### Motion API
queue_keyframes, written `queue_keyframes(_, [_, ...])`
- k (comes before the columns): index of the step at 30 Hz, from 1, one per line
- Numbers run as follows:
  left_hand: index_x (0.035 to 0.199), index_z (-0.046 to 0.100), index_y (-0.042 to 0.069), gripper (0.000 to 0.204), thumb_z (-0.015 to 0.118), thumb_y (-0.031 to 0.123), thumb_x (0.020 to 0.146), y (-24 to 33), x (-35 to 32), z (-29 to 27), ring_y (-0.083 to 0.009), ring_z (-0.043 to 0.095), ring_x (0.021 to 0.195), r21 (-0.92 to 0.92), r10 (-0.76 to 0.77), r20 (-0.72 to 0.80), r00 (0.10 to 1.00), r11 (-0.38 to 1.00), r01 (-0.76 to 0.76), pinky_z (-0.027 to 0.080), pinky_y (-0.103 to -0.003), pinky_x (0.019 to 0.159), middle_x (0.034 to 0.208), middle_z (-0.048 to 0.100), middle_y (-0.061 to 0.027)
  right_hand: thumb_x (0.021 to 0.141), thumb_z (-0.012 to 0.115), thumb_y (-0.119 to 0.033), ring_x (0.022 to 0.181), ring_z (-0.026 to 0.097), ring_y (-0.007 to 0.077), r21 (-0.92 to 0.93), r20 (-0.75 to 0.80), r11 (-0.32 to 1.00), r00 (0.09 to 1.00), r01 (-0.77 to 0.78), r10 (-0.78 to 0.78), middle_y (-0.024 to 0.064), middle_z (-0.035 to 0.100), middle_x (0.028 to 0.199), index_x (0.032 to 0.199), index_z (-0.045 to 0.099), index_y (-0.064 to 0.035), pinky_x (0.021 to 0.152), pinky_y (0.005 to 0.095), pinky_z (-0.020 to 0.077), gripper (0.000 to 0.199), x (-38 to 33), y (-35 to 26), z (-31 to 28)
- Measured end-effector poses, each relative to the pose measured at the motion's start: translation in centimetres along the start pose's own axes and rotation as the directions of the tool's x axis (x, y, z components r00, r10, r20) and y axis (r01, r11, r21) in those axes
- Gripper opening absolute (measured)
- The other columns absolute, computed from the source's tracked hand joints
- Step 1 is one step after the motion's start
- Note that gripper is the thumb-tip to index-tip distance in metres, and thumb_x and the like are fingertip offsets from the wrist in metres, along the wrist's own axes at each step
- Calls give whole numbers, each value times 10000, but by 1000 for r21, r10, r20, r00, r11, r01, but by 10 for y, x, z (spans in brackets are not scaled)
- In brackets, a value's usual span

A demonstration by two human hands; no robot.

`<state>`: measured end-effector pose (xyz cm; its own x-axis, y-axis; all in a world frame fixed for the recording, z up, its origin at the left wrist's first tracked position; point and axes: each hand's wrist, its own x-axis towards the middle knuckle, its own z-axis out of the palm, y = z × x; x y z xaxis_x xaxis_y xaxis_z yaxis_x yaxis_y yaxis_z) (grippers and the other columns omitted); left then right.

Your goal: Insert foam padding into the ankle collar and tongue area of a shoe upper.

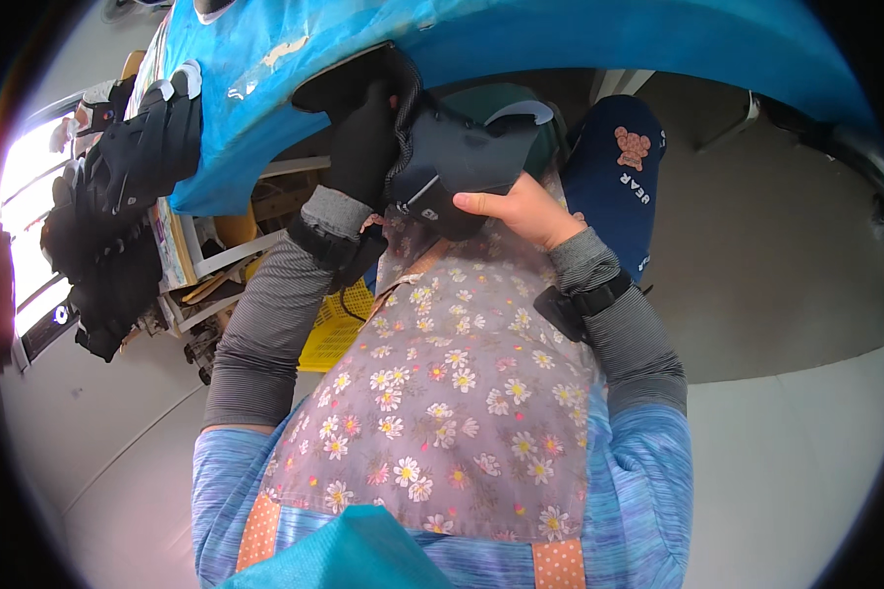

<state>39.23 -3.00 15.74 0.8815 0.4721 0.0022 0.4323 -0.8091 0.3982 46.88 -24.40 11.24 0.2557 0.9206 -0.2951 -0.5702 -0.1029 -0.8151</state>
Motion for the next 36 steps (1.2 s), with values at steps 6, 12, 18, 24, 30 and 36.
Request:
queue_keyframes(6, [1155,462,36,281,560,78,894,-7,-2,17,-454,637,816,6,11,17,1000,1000,-12,496,-501,627,887,651,-257,832,735,-191,1086,547,165,-20,-4,998,999,52,-52,58,610,1182,1234,575,-6,961,308,434,471,-4,6,0])
queue_keyframes(12, [1162,456,58,303,564,66,879,18,-14,-7,-452,643,781,34,-109,0,994,993,109,496,-495,601,866,654,-252,834,718,-171,1087,551,168,203,63,979,998,-19,6,60,619,1187,1233,584,0,983,296,413,454,-2,19,-2])
queue_keyframes(18, [1117,469,78,271,571,73,866,29,-17,-18,-424,651,764,197,-103,60,993,976,89,497,-486,592,849,660,-234,836,708,-135,1094,559,172,284,75,959,997,7,-29,67,619,1202,1237,584,-1,988,299,417,440,-2,23,-5])
queue_keyframes(24, [1146,471,46,305,584,100,869,13,-5,-4,-421,651,760,181,-52,137,989,983,27,504,-478,596,833,656,-236,832,702,-95,1104,571,179,329,65,944,998,-24,3,71,614,1212,1252,565,-5,986,317,435,451,2,22,-3])
queue_keyframes(30, [1104,488,-11,278,562,70,848,-6,5,20,-417,628,644,136,130,122,984,980,-147,518,-465,547,770,631,-233,823,695,-67,1103,574,180,266,75,964,997,4,-25,69,605,1220,1282,537,-15,989,330,439,488,-1,16,-4])
queue_keyframes(36, [1160,469,-12,360,592,63,830,5,-8,15,-419,633,654,42,122,14,992,992,-123,512,-468,536,749,633,-244,845,658,-75,1102,570,176,465,135,884,991,-51,-15,68,623,1205,1230,589,-3,981,314,439,398,-3,29,0])
